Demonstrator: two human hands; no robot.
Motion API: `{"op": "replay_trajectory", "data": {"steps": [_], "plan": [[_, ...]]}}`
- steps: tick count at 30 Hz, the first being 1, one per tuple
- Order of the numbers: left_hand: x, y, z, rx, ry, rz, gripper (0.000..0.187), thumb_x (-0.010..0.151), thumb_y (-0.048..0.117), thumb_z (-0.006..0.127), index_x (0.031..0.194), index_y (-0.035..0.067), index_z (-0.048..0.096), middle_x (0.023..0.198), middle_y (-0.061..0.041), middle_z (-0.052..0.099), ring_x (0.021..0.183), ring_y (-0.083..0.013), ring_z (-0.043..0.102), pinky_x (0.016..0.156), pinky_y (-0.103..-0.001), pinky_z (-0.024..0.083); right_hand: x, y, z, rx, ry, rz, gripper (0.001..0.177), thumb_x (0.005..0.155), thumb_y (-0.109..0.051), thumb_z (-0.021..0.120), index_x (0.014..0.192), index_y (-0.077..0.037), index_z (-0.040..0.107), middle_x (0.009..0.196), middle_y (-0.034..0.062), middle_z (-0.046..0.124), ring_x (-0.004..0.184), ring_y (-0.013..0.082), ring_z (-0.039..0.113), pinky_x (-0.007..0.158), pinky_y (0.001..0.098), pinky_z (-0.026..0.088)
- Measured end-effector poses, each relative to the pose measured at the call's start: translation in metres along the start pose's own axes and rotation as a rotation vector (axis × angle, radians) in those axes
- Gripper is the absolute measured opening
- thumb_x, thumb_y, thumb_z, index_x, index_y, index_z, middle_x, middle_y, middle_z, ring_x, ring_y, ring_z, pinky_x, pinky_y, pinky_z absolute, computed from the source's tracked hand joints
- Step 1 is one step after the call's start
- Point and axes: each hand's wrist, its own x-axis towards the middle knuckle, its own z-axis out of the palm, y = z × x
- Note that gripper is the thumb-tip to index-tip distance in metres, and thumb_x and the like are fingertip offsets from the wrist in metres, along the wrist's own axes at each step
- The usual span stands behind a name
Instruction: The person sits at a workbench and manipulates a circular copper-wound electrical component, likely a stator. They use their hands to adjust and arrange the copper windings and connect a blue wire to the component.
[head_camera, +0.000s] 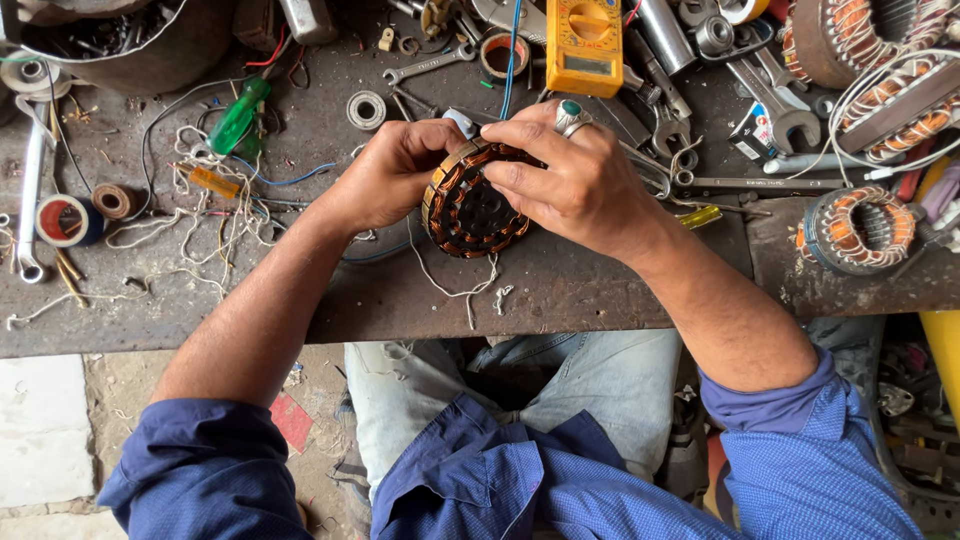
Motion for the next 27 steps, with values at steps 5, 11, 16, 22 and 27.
{"op": "replay_trajectory", "data": {"steps": [5,11,16,22,27], "plan": [[-0.001,0.006,0.000,0.012,0.023,-0.041,0.009,0.099,0.001,0.069,0.108,-0.001,0.070,0.105,0.001,0.068,0.099,-0.0061,0.065,0.087,-0.025,0.056,-0.001,-0.003,0.006,-0.049,0.010,0.013,0.024,0.084,-0.007,0.088,0.104,-0.005,0.075,0.125,0.0107,0.067,0.114,0.0291,0.066,0.095,0.0397,0.058],[0.001,0.009,0.000,0.036,0.030,-0.035,0.012,0.097,0.000,0.068,0.108,-0.001,0.070,0.103,0.002,0.069,0.097,-0.0056,0.066,0.086,-0.024,0.056,0.002,-0.004,0.007,-0.037,0.009,0.042,0.026,0.079,-0.008,0.088,0.100,-0.005,0.073,0.124,0.0097,0.067,0.114,0.0287,0.066,0.095,0.0398,0.057],[-0.001,-0.002,0.001,0.026,0.036,-0.001,0.005,0.100,-0.001,0.068,0.105,-0.001,0.068,0.099,0.002,0.065,0.094,-0.0040,0.062,0.081,-0.023,0.053,-0.002,-0.002,0.014,-0.020,0.024,0.055,0.025,0.085,-0.003,0.087,0.105,-0.002,0.072,0.125,0.0106,0.066,0.115,0.0279,0.066,0.096,0.0381,0.057],[0.002,-0.009,0.001,0.047,0.094,0.014,0.004,0.103,0.001,0.066,0.106,0.001,0.068,0.098,0.003,0.068,0.094,-0.0031,0.062,0.083,-0.023,0.055,-0.003,0.005,0.020,-0.020,0.019,0.069,0.020,0.088,-0.004,0.086,0.102,-0.005,0.071,0.124,0.0120,0.068,0.115,0.0274,0.066,0.096,0.0368,0.058],[0.004,-0.009,0.000,0.105,0.075,0.137,0.002,0.102,-0.001,0.067,0.104,-0.002,0.067,0.099,0.003,0.064,0.095,-0.0041,0.060,0.083,-0.024,0.053,-0.001,0.003,0.009,0.186,0.070,0.208,0.016,0.096,-0.002,0.080,0.108,-0.002,0.069,0.121,0.0104,0.071,0.115,0.0242,0.069,0.100,0.0351,0.058]]}}
